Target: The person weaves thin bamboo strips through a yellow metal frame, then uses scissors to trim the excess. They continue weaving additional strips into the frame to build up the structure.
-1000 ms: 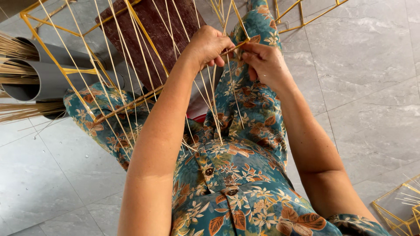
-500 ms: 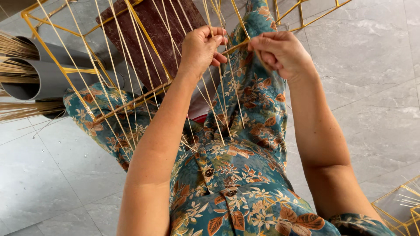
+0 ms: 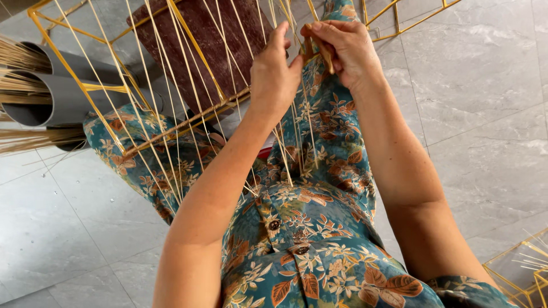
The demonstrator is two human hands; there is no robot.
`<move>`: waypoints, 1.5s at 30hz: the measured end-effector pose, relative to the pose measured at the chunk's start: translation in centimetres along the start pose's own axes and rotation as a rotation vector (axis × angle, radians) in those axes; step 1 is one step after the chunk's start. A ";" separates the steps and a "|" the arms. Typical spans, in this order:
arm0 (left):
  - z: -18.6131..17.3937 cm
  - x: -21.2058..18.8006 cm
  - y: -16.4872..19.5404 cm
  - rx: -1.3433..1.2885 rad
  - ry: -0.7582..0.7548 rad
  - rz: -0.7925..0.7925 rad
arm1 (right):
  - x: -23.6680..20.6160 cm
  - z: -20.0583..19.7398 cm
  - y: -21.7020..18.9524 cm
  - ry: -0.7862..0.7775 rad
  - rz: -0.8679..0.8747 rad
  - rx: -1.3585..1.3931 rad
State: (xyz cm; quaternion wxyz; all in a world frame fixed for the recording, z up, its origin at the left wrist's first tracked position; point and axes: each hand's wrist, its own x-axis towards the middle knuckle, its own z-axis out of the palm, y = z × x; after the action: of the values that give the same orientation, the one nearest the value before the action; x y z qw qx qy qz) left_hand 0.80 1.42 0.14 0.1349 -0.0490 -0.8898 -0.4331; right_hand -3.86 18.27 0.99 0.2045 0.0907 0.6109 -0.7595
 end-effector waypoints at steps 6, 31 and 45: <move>0.0 3.6 1.4 -0.163 -0.450 -0.620 | -2.5 -0.2 -1.2 0.087 -0.199 -0.133; -2.9 -0.5 0.3 -0.605 -0.041 -0.342 | 0.5 -3.3 5.2 0.351 -0.673 -0.889; -26.7 -8.2 -14.5 -0.656 0.937 -0.403 | -0.5 -3.2 5.3 0.312 -0.777 -0.766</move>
State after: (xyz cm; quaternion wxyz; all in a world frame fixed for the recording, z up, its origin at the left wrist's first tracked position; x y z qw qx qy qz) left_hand 10.98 -28.22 2.54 0.4056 0.2773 -0.5475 -0.6774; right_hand -1.54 20.56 -4.32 -0.1642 -0.1104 0.8542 -0.4807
